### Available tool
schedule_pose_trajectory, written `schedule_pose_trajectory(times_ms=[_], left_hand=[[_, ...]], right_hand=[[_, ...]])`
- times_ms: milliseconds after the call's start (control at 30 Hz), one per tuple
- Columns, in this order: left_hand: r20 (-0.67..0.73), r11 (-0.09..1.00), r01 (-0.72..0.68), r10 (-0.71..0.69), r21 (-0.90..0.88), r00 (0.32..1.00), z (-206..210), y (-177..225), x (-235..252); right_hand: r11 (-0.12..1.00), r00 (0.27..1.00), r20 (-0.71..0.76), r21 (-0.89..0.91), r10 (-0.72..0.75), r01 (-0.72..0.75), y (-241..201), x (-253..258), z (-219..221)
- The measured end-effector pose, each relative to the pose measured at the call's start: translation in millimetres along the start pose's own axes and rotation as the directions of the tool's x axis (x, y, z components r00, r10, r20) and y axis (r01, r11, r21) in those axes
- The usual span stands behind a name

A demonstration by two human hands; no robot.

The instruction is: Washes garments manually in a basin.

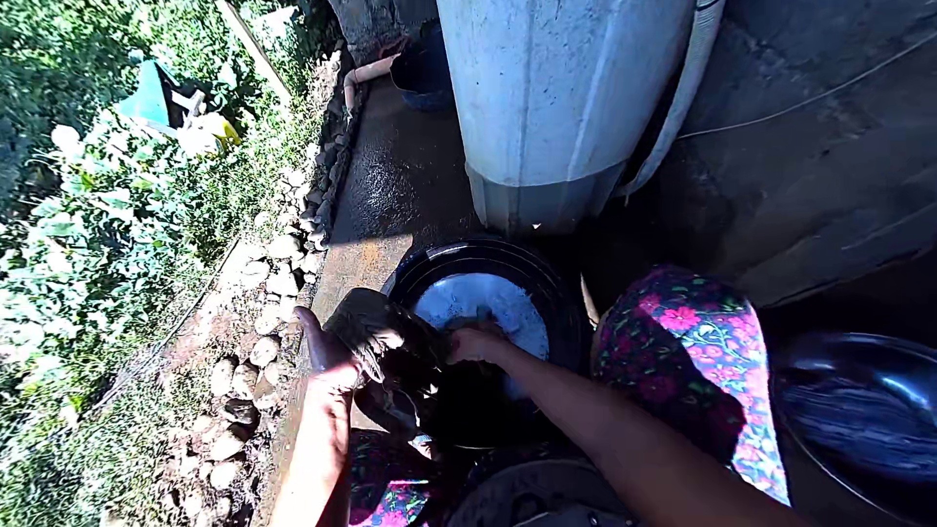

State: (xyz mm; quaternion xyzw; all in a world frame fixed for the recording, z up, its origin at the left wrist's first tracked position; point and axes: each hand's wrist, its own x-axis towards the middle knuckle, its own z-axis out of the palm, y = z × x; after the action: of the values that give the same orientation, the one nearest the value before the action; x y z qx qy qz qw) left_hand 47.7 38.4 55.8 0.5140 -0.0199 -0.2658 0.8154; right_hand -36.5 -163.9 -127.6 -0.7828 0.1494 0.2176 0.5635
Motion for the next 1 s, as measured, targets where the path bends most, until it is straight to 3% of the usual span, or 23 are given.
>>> schedule_pose_trajectory(times_ms=[67, 133, 233, 300, 433, 500, 600, 667, 733, 800, 900, 967, 1000], left_hand=[[0.096, 1.0, 0.005, -0.003, -0.021, 0.995, 3, -6, -6], [0.258, 0.999, -0.018, 0.024, -0.027, 0.966, 2, 5, -9], [0.393, 0.993, -0.115, 0.109, -0.009, 0.913, 4, 40, -15], [0.451, 0.982, -0.188, 0.157, 0.024, 0.878, -1, 62, -16], [0.455, 0.922, -0.351, 0.245, 0.165, 0.856, -36, 90, -10], [0.357, 0.904, -0.345, 0.245, 0.251, 0.901, -45, 89, -9], [0.16, 0.953, -0.187, 0.152, 0.238, 0.975, -69, 65, 1], [0.067, 0.973, -0.093, 0.08, 0.213, 0.995, -99, 42, 19], [-0.005, 0.981, -0.015, 0.016, 0.193, 1.0, -133, 18, 37], [-0.089, 0.973, 0.048, -0.029, 0.224, 0.996, -160, -5, 47], [-0.359, 0.883, 0.238, -0.087, 0.405, 0.929, -167, -33, 61], [-0.412, 0.818, 0.351, -0.156, 0.456, 0.898, -171, -42, 72], [-0.405, 0.791, 0.372, -0.174, 0.485, 0.898, -171, -43, 75]], right_hand=[[0.985, 0.995, 0.021, -0.148, 0.097, -0.093, 17, 9, 26], [0.966, 0.979, -0.044, -0.164, 0.197, -0.202, 29, 11, 41], [0.98, 0.964, -0.181, -0.012, 0.195, -0.201, 22, 5, 32], [0.979, 0.946, -0.297, 0.193, 0.128, -0.072, 13, 2, 14], [0.752, 0.916, -0.401, 0.612, 0.029, 0.245, -6, -6, -33], [0.576, 0.895, -0.445, 0.722, -0.039, 0.384, -27, -12, -55], [0.451, 0.814, -0.563, 0.695, -0.143, 0.56, -68, -6, -88], [0.556, 0.763, -0.631, 0.589, -0.138, 0.587, -85, 17, -114], [0.787, 0.718, -0.674, 0.344, -0.173, 0.512, -79, 55, -138], [0.945, 0.729, -0.649, 0.049, -0.216, 0.324, -46, 94, -154], [0.999, 0.858, -0.512, 0.029, 0.037, -0.026, 23, 117, -149], [0.96, 0.87, -0.419, 0.015, 0.259, -0.278, 85, 122, -126], [0.912, 0.833, -0.403, 0.011, 0.379, -0.409, 112, 120, -111]])
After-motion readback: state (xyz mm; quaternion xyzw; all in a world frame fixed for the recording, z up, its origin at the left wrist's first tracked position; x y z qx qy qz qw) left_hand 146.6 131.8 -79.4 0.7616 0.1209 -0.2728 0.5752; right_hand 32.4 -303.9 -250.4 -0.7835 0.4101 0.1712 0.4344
